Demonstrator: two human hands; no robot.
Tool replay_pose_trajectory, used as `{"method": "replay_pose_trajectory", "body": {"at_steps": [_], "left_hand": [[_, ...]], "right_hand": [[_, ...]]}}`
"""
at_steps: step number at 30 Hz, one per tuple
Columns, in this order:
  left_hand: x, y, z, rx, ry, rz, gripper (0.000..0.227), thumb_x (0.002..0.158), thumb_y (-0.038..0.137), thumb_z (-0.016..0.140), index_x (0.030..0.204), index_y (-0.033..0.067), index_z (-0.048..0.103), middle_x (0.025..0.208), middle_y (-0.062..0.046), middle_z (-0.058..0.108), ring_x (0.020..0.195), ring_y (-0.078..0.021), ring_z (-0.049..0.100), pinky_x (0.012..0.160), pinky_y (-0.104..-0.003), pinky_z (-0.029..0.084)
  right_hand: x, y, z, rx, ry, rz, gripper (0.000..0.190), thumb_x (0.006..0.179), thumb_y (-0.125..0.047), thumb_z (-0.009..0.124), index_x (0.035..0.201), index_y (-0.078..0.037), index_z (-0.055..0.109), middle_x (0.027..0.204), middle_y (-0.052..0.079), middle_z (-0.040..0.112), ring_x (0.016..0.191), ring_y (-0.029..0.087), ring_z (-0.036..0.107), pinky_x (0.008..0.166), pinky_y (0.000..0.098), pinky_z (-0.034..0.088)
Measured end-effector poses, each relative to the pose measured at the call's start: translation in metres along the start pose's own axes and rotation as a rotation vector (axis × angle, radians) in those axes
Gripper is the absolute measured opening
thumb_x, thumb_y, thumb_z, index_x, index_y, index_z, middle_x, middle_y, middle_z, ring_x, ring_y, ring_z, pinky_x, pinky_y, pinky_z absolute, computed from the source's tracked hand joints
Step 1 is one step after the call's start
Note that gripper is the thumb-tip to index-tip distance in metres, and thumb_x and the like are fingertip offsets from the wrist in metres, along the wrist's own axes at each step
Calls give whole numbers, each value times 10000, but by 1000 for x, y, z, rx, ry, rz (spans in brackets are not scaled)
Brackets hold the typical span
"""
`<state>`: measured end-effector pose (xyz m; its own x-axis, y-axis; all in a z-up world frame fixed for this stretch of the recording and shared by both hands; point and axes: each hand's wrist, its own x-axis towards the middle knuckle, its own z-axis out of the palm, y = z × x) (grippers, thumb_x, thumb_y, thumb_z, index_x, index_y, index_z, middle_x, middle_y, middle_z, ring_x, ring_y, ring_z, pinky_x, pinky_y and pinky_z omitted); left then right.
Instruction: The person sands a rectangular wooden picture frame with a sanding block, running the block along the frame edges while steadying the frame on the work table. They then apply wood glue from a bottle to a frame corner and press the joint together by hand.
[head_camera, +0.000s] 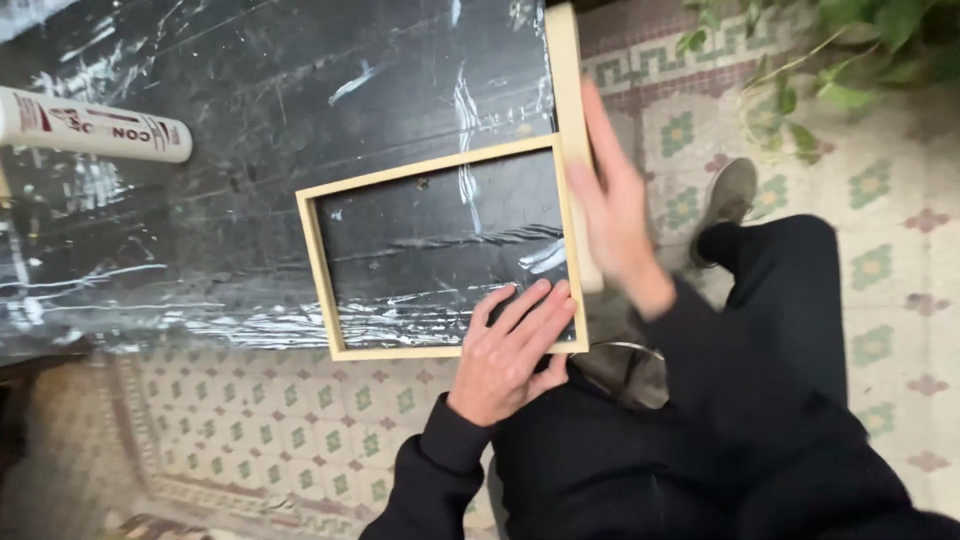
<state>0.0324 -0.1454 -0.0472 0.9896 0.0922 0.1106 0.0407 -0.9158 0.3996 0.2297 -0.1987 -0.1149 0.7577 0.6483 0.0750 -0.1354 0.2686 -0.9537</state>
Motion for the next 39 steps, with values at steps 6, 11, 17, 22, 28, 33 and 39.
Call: {"method": "replay_pose_trajectory", "body": {"at_steps": [6, 11, 17, 22, 28, 33, 39], "left_hand": [[-7, -5, 1, -40, 47, 5, 593, 900, 169, 739, 1462, 76, 573, 1535, -63, 568, 1438, -247, 526, 1196, -506, 393], [-13, -10, 7, -78, 92, -15, 613, 879, 164, 723, 1464, 74, 564, 1543, -59, 551, 1450, -240, 513, 1212, -501, 389], [-12, -9, 11, -59, 100, 2, 620, 885, 174, 727, 1477, 92, 563, 1552, -35, 549, 1433, -220, 509, 1214, -480, 394], [-15, -11, 18, -75, 105, -16, 638, 863, 173, 726, 1473, 88, 560, 1544, -38, 545, 1435, -218, 510, 1216, -486, 387], [-14, -9, 17, -92, 101, 24, 624, 888, 174, 725, 1482, 81, 558, 1549, -55, 538, 1446, -218, 497, 1231, -484, 389], [-13, -15, 20, -71, 116, 11, 623, 864, 169, 725, 1461, 78, 572, 1538, -49, 549, 1438, -212, 504, 1210, -486, 391], [-14, -11, 19, -68, 115, 23, 641, 855, 156, 730, 1465, 56, 564, 1534, -58, 552, 1431, -212, 508, 1215, -490, 393]], "right_hand": [[-78, -4, -3, -155, -14, 36, 629, 1082, -75, 458, 1657, 43, 234, 1756, 146, 246, 1636, 229, 237, 1328, 342, 187], [-56, 3, -8, -148, -73, 46, 649, 1088, -114, 470, 1660, 52, 211, 1748, 162, 232, 1623, 234, 241, 1324, 344, 180], [-18, 0, -11, -229, -61, -49, 637, 1143, -161, 482, 1691, 54, 236, 1781, 162, 260, 1648, 229, 270, 1368, 332, 195], [-117, 2, -17, -303, -53, 35, 668, 1092, -155, 486, 1660, 61, 210, 1762, 183, 230, 1658, 262, 211, 1356, 362, 161], [-20, 2, -15, -175, -64, -59, 592, 1206, -176, 501, 1685, 44, 233, 1773, 148, 250, 1606, 228, 244, 1337, 319, 179], [-141, -1, -14, -220, -4, 89, 665, 1079, -141, 471, 1660, 39, 202, 1754, 178, 230, 1639, 266, 235, 1340, 366, 188], [-69, -22, 0, -224, -30, 0, 590, 1158, -109, 474, 1663, 43, 209, 1749, 169, 259, 1618, 222, 315, 1347, 324, 253]]}}
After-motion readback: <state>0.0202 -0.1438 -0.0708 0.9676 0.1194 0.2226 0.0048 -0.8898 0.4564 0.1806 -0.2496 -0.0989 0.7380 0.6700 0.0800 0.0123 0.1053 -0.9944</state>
